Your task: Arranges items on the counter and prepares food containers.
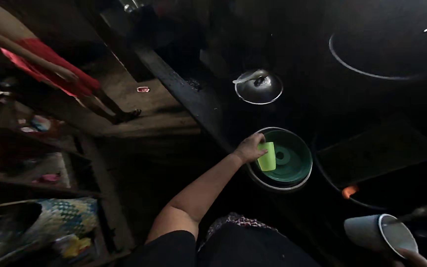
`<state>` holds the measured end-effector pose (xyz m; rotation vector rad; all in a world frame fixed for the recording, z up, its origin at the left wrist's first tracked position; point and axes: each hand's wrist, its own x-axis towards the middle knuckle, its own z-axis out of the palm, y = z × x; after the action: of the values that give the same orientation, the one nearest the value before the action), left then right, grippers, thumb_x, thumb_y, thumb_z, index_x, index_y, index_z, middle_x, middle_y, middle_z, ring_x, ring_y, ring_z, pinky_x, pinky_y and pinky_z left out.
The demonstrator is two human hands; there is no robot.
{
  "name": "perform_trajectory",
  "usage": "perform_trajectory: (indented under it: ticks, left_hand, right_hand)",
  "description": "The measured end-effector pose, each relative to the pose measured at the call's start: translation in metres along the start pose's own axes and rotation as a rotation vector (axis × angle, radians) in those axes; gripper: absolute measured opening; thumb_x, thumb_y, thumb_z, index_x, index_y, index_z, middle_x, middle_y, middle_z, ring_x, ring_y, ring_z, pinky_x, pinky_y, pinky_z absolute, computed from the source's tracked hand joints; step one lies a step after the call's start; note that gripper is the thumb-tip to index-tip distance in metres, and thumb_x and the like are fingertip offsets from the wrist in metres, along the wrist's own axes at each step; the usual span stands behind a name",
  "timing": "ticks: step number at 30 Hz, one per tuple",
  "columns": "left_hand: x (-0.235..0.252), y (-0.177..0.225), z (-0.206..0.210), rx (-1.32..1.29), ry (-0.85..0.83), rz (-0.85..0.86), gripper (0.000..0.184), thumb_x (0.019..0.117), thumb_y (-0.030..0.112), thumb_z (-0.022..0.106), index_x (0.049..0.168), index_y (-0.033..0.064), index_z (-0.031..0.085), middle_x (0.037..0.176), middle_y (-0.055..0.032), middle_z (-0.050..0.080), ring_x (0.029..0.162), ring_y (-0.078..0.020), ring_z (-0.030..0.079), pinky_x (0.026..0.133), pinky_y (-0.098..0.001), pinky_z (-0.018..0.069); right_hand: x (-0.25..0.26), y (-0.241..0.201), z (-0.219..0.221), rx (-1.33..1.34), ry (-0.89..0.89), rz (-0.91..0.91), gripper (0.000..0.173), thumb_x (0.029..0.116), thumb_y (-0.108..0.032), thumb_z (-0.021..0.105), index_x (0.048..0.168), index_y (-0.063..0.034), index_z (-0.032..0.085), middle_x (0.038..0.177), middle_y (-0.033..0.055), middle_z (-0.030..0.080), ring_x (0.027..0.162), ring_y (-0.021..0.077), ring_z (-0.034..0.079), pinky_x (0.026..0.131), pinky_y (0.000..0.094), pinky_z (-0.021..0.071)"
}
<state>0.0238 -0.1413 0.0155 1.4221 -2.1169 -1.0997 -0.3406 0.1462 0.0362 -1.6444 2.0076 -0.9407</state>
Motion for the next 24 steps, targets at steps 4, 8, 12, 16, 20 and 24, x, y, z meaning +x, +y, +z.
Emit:
perform_trajectory:
  ticks: [4, 8, 12, 16, 20, 24]
  left_hand:
    - [-0.016, 0.017, -0.014, -0.076, -0.016, 0.046, 0.022, 0.1003, 0.01, 0.064, 0.115, -0.0062, 0.063, 0.11, -0.0217, 0.067, 0.098, -0.0302, 0.067, 0.091, -0.0473, 0.0546]
    - [-0.048, 0.02, -0.033, -0.125, 0.166, 0.203, 0.015, 0.0991, 0.009, 0.064, 0.108, -0.0038, 0.065, 0.103, -0.0157, 0.067, 0.089, -0.0202, 0.066, 0.084, -0.0373, 0.0565]
    - [-0.09, -0.009, -0.066, -0.083, 0.296, 0.256, 0.017, 0.0993, 0.013, 0.063, 0.107, -0.0019, 0.068, 0.102, -0.0119, 0.068, 0.087, -0.0128, 0.065, 0.081, -0.0287, 0.056]
    - [-0.134, -0.083, -0.099, -0.044, 0.447, 0.153, 0.018, 0.0977, 0.015, 0.064, 0.104, -0.0017, 0.07, 0.099, -0.0117, 0.069, 0.088, -0.0103, 0.065, 0.081, -0.0238, 0.0554]
    - [-0.182, -0.172, -0.126, -0.001, 0.521, -0.147, 0.018, 0.0965, 0.013, 0.065, 0.105, -0.0028, 0.07, 0.101, -0.0157, 0.069, 0.087, -0.0199, 0.068, 0.081, -0.0363, 0.0582]
    - [-0.217, -0.239, -0.152, -0.036, 0.6, -0.304, 0.015, 0.0943, 0.011, 0.067, 0.101, -0.0028, 0.07, 0.097, -0.0142, 0.068, 0.079, -0.0178, 0.065, 0.074, -0.0351, 0.0574]
  right_hand:
    - [0.037, -0.031, 0.018, 0.039, -0.096, -0.084, 0.018, 0.093, -0.002, 0.062, 0.1, 0.0136, 0.065, 0.087, 0.0199, 0.07, 0.077, 0.0091, 0.066, 0.074, 0.027, 0.0563]
    - [0.073, -0.06, 0.029, -0.004, -0.129, -0.22, 0.016, 0.0904, -0.005, 0.066, 0.099, 0.0088, 0.068, 0.086, 0.0198, 0.071, 0.075, 0.0167, 0.069, 0.071, 0.0352, 0.0582]
    - [0.1, -0.096, 0.042, -0.068, -0.177, -0.299, 0.015, 0.0919, -0.008, 0.068, 0.1, 0.0055, 0.069, 0.088, 0.0198, 0.072, 0.077, 0.0213, 0.07, 0.073, 0.0395, 0.0588]
    - [0.121, -0.139, 0.075, -0.041, -0.184, -0.357, 0.015, 0.0917, -0.008, 0.069, 0.1, 0.0043, 0.069, 0.089, 0.0177, 0.072, 0.078, 0.0161, 0.069, 0.074, 0.0325, 0.0579]
    - [0.146, -0.187, 0.13, 0.041, -0.212, -0.348, 0.015, 0.0926, -0.013, 0.07, 0.099, 0.0004, 0.07, 0.087, 0.0105, 0.072, 0.075, 0.0052, 0.066, 0.071, 0.022, 0.0568]
    - [0.17, -0.236, 0.201, 0.087, -0.21, -0.317, 0.014, 0.0894, -0.016, 0.068, 0.097, -0.0048, 0.072, 0.084, 0.0024, 0.072, 0.072, -0.0024, 0.063, 0.067, 0.0153, 0.0538]
